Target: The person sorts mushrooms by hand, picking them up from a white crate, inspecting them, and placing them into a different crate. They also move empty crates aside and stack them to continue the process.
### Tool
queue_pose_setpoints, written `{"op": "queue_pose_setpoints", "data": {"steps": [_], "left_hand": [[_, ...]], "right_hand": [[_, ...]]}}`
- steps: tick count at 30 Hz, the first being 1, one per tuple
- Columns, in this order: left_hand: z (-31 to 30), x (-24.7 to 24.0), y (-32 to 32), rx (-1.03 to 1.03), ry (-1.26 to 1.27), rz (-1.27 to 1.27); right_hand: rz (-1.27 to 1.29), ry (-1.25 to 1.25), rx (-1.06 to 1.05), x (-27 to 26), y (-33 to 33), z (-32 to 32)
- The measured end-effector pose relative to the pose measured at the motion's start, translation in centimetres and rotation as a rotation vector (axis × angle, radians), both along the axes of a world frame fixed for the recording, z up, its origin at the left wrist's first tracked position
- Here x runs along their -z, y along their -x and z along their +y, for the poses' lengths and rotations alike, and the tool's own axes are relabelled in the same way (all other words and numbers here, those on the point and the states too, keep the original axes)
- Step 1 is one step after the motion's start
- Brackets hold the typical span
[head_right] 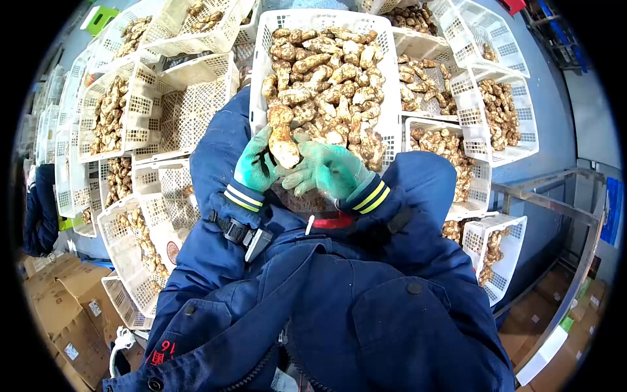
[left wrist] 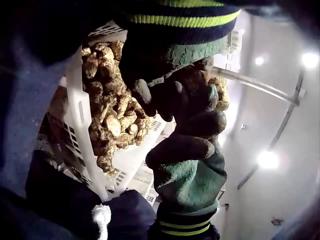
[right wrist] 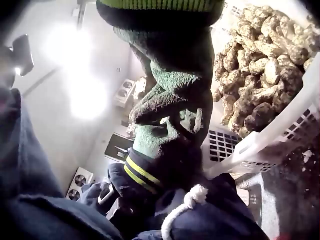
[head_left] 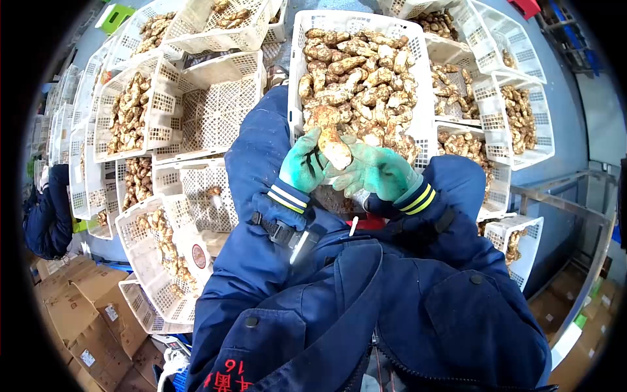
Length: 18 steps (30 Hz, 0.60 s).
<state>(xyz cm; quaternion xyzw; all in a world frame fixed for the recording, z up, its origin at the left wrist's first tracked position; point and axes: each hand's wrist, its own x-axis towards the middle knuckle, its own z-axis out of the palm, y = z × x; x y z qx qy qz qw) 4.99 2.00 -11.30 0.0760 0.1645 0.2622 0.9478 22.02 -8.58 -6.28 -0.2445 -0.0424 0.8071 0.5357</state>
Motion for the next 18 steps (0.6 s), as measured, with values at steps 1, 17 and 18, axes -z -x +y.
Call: {"op": "queue_pose_setpoints", "data": {"steps": [1, 17, 18], "left_hand": [[0.0, 0.0, 0.0, -0.007, -0.006, -0.018], [0.2, -1.0, -1.0, -0.068, -0.301, 0.177], [0.2, -0.9, -1.0, -0.077, -0.314, 0.208]], "right_hand": [[-0.028, -0.009, -0.004, 0.2, -0.1, -0.1], [-1.242, -0.488, -0.018, 1.0, 0.3, 0.2], [-1.305, -0.407, -0.052, 0.5, 0.7, 0.5]]}}
